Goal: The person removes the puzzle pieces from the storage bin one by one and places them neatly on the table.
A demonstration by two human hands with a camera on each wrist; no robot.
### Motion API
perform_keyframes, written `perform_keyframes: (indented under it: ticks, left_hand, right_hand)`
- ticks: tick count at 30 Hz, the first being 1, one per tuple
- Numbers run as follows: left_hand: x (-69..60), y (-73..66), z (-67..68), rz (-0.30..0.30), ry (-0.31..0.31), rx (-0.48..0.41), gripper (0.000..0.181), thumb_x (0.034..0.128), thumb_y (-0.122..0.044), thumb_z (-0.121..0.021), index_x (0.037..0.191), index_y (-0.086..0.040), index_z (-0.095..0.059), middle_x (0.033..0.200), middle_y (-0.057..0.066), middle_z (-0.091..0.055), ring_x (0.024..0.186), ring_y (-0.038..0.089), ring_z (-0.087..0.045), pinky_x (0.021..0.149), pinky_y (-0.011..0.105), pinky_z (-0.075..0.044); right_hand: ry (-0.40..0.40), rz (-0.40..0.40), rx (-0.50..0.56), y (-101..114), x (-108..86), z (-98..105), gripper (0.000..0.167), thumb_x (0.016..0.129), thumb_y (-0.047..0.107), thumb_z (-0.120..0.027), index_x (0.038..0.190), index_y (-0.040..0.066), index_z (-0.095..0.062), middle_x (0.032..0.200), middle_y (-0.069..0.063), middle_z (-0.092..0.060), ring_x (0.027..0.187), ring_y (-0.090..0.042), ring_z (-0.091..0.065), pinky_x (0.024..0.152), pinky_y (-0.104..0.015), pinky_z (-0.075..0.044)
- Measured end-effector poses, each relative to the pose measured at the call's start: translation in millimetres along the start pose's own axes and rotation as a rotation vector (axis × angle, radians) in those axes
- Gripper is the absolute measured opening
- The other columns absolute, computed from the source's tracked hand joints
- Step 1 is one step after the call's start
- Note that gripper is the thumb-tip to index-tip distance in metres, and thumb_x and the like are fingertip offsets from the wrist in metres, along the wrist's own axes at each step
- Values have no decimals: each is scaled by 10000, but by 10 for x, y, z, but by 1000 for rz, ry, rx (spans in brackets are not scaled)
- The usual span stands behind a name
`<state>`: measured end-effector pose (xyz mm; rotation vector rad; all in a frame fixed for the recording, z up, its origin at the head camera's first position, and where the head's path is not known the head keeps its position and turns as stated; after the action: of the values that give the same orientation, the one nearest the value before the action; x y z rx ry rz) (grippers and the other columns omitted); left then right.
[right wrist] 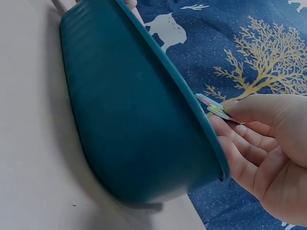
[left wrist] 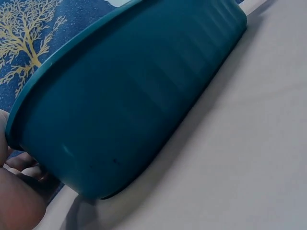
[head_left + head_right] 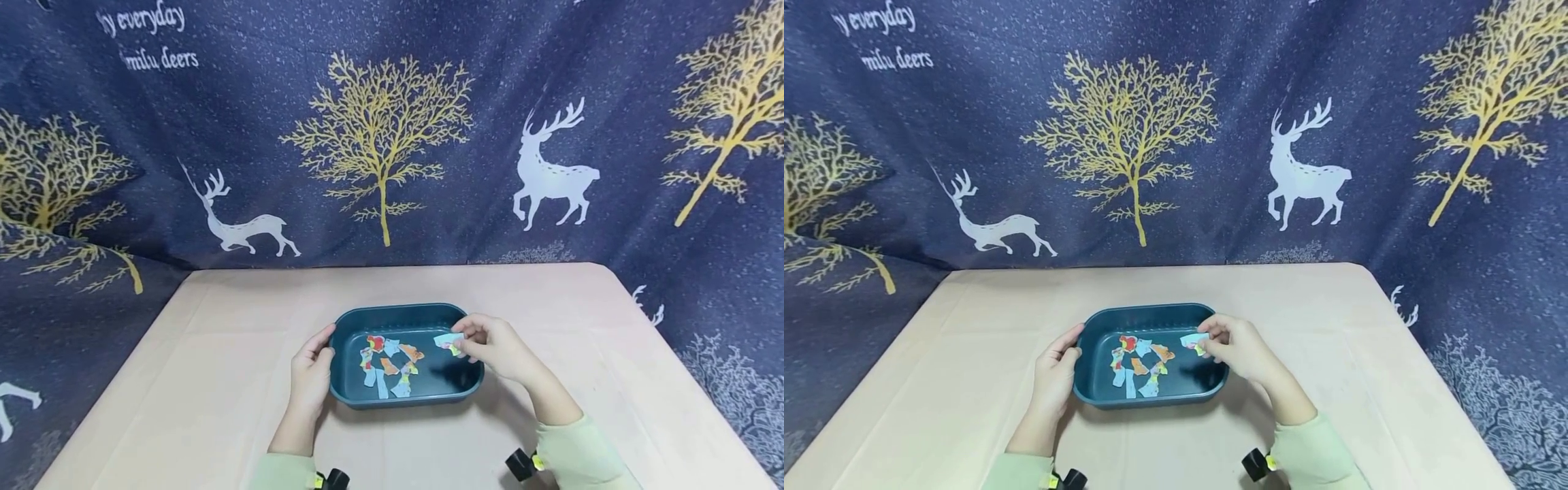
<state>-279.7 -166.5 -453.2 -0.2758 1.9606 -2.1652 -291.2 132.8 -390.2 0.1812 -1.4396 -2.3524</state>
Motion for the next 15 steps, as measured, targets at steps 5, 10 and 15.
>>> perform_keyframes:
  ticks: [5, 10, 15]
  left_hand:
    - [19, 13, 69, 12, -19, -1, 436, 902, 29, -424, 1307, -59, -559, 1390, 91, -524, 1307, 179, -454, 1029, 170, -408]
    - [42, 35, 136, 30, -43, -6, 444, 901, 24, -421, 1317, -65, -547, 1397, 85, -517, 1307, 172, -453, 1034, 166, -405]
    - [55, 31, 146, 35, -46, -16, 447, 907, 23, -414, 1329, -67, -533, 1403, 92, -508, 1312, 180, -449, 1075, 247, -394]
  right_hand:
    - [-11, -20, 43, -37, 3, 30, 238, 872, 34, -623, 1077, -80, -589, 868, -151, -631, 706, -159, -665, 598, -311, -585]
    - [-18, -11, 68, -52, 5, 85, 239, 875, 21, -611, 1082, -98, -585, 865, -174, -632, 699, -86, -657, 625, -386, -592]
    - [-25, -13, 86, -103, 19, 151, 242, 890, 25, -595, 1087, -114, -573, 882, -196, -642, 696, -115, -655, 626, -379, -592]
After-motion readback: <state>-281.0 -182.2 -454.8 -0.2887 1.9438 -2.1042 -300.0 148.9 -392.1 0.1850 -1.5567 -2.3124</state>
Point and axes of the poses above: each hand's wrist, its own x-axis towards the middle knuckle, its own z-axis out of the back of the hand, y = z × x, the point moved 10 cm from there along x, towards the middle knuckle
